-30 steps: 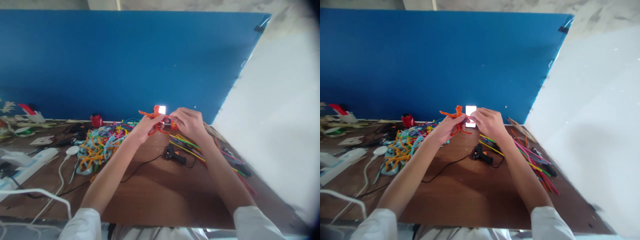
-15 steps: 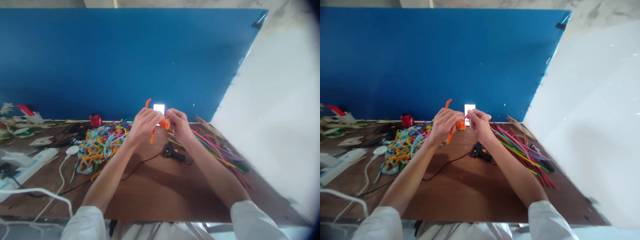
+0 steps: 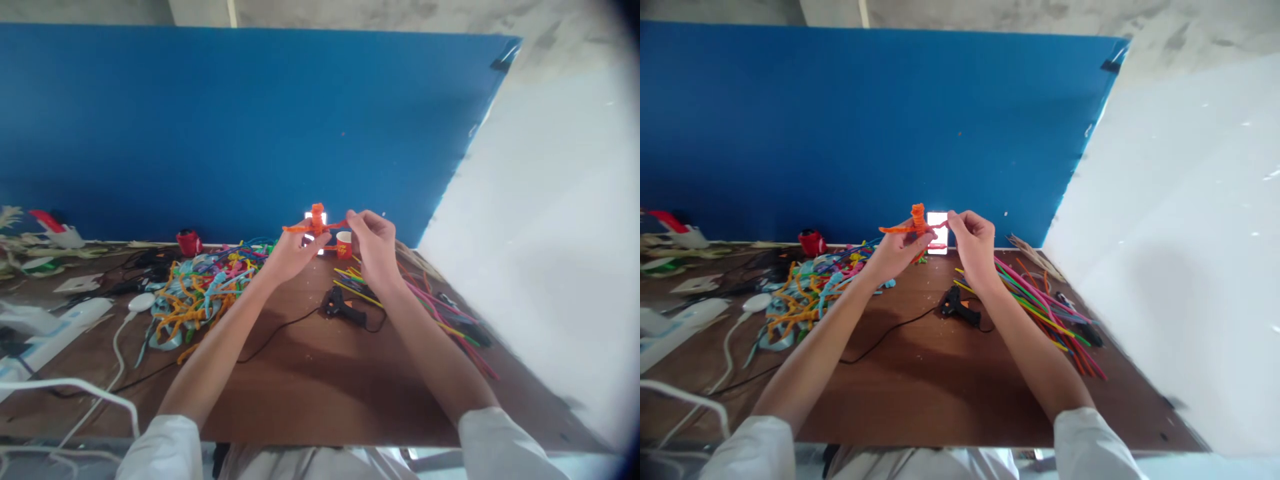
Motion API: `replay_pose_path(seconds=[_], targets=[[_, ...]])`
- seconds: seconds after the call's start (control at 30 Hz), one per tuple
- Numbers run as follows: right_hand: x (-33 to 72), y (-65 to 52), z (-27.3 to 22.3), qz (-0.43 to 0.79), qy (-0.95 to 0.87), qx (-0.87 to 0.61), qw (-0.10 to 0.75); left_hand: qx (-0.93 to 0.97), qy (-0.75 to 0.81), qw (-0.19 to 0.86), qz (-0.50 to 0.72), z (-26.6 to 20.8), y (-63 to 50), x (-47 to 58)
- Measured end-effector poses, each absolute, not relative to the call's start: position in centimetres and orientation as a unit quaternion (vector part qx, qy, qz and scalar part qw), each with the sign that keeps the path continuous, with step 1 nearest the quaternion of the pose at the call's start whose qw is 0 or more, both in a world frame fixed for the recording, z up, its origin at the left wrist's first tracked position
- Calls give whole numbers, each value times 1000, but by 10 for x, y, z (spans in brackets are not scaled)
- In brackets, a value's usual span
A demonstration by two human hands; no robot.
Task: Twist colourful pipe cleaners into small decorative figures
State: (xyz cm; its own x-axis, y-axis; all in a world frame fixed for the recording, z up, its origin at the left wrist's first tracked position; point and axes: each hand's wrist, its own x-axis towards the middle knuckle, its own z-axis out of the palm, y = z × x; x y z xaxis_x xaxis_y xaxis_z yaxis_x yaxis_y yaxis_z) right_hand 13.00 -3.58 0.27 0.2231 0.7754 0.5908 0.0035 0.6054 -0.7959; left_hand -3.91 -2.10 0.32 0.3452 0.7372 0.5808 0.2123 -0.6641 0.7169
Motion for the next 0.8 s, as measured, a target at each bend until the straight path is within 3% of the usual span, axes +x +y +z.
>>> replay_pose_path(seconds=[0.17,0.43,0.67,0.8], targets=[[140,-34,7,64,-678,-338,649,720,315,376,491,3,-21,-40],[158,-29,12,-240,-809,-293,449,686,281,486,463,7,-23,-42],[160,-29,9,-311,-824,-275,386,632,235,611,415,11,-24,-50],[160,-31,9,-271,-834,-284,388,654,255,586,405,8,-23,-48]])
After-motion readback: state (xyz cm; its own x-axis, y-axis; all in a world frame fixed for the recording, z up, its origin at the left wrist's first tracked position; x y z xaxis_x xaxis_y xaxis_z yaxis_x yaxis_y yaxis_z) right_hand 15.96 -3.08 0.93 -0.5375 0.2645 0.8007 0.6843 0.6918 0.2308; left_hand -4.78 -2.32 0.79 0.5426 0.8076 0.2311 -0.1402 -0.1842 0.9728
